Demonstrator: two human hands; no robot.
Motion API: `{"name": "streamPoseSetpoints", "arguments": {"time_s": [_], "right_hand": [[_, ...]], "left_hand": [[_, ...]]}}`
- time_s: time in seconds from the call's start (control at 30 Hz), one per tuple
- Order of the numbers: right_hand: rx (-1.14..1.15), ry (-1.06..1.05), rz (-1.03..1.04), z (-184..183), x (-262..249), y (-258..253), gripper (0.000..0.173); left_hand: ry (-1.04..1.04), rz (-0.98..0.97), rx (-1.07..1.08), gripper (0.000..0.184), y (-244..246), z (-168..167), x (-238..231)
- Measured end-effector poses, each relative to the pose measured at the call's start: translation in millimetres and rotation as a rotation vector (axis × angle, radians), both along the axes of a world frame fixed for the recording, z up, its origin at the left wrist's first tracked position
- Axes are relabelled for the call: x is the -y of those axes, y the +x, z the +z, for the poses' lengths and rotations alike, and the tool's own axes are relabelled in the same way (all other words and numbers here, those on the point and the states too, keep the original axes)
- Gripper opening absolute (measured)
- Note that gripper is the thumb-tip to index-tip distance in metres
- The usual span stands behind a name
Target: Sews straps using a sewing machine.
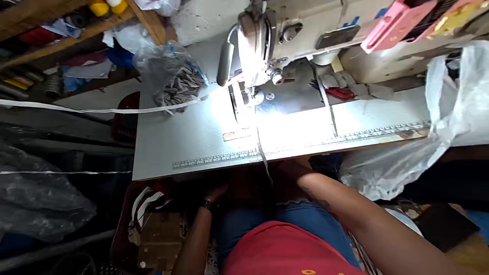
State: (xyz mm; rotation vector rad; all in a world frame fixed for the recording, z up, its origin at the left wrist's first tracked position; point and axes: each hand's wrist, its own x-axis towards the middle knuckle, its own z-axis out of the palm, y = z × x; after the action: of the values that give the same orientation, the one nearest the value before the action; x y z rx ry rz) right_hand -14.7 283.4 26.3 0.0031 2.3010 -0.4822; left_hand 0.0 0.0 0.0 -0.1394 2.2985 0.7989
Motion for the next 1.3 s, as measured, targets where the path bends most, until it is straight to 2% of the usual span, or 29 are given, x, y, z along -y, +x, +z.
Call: {"name": "streamPoseSetpoints", "arguments": {"time_s": [0.07,0.13,0.17,0.2,0.27,0.3,0.37,0.43,0.47,0.57,0.67,0.73,0.83,0.93,1.07,1.17,1.3], "right_hand": [[-0.004,0.05,0.051,22.5,22.6,4.1,0.038],[0.152,0.12,0.11,61.8,46.6,3.8,0.048],[0.164,0.091,0.14,59.8,46.0,8.7,0.051],[0.094,0.007,0.148,40.6,37.3,19.7,0.052],[0.017,-0.06,0.123,-5.8,24.5,34.3,0.051],[-0.007,-0.044,0.135,-12.6,18.7,39.8,0.05],[-0.144,-0.03,0.162,-12.7,3.5,52.7,0.044],[-0.101,0.009,0.21,5.6,-12.7,58.6,0.039],[-0.066,0.003,0.234,14.7,-21.3,59.7,0.04],[-0.051,-0.197,0.226,36.8,-52.6,72.7,0.038],[-0.049,-0.458,0.146,65.7,-78.8,92.0,0.036],[-0.068,-0.597,0.179,84.9,-87.8,93.6,0.035],[-0.195,-0.755,0.289,118.8,-78.1,67.6,0.035],[-0.265,-0.841,0.345,143.2,-51.8,30.1,0.039],[-0.349,-0.839,0.283,150.0,-24.8,-8.0,0.04],[-0.521,-0.789,0.0,147.6,-5.7,-36.0,0.031],[-0.584,-0.905,-0.332,130.8,11.9,-73.3,0.017]], "left_hand": [[-0.016,-0.214,0.126,0.064,14.8,44.8,12.7],[0.166,-0.397,0.101,0.049,16.6,90.4,29.9],[0.268,-0.44,0.045,0.041,13.4,115.8,36.4],[0.327,-0.436,-0.028,0.036,6.9,142.0,40.8],[0.271,-0.342,-0.239,0.032,-18.1,186.4,44.1],[0.202,-0.281,-0.385,0.03,-36.8,198.6,43.5],[0.092,-0.195,-0.757,0.025,-85.1,197.6,43.0],[-0.05,-0.161,-1.068,0.023,-144.2,176.9,43.6],[-0.135,-0.159,-1.131,0.024,-171.4,166.2,44.7],[-0.305,-0.184,-1.083,0.022,-210.0,153.2,47.0],[-0.26,-0.185,-1.157,0.017,-199.4,158.3,48.7],[-0.232,-0.176,-1.219,0.017,-195.9,161.6,49.0],[-0.312,-0.214,-1.213,0.018,-205.7,155.4,52.4],[-0.361,-0.166,-1.217,0.019,-215.7,147.0,57.3],[-0.215,-0.231,-1.279,0.021,-190.1,170.7,41.8],[0.148,-0.282,-1.027,0.019,-143.3,190.4,0.4],[0.548,-0.263,-0.807,0.013,-126.4,171.6,-49.2]]}}
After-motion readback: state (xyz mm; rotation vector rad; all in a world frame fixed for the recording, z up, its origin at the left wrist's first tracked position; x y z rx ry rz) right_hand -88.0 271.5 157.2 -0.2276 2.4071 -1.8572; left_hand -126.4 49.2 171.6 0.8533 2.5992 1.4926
